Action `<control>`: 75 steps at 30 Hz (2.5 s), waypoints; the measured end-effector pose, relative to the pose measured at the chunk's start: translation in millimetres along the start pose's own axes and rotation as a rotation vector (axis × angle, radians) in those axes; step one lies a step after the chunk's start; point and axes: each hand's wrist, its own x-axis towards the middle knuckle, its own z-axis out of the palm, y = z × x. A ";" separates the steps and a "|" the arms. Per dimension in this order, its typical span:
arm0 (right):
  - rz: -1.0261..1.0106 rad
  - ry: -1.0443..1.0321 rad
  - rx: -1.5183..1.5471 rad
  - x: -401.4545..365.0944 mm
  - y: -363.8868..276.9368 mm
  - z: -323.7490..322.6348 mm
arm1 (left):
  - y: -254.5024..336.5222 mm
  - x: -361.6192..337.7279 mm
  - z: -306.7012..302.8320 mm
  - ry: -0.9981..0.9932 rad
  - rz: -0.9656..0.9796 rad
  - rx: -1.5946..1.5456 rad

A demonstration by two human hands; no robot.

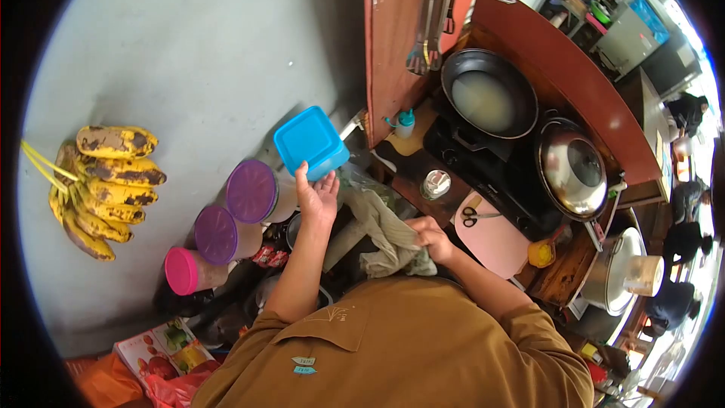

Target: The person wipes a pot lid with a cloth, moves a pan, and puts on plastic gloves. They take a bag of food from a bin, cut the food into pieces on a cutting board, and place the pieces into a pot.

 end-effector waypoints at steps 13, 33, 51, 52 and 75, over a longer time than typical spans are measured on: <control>-0.211 0.408 0.163 -167.9 -33.8 -0.7 | -27.1 66.5 -17.4 0.053 0.110 -0.078; -0.639 0.599 0.230 -470.9 -93.4 17.8 | -319.5 -350.3 149.5 -2.410 0.057 1.291; -1.386 0.973 0.776 -555.1 26.2 90.2 | -662.3 -457.0 343.8 -1.808 0.817 1.465; -1.411 0.989 0.798 -552.0 31.0 90.2 | -673.5 -452.3 347.6 -1.826 0.818 1.447; -0.888 1.023 0.986 -566.8 12.1 16.1 | -220.2 -302.6 322.7 -2.054 0.314 2.178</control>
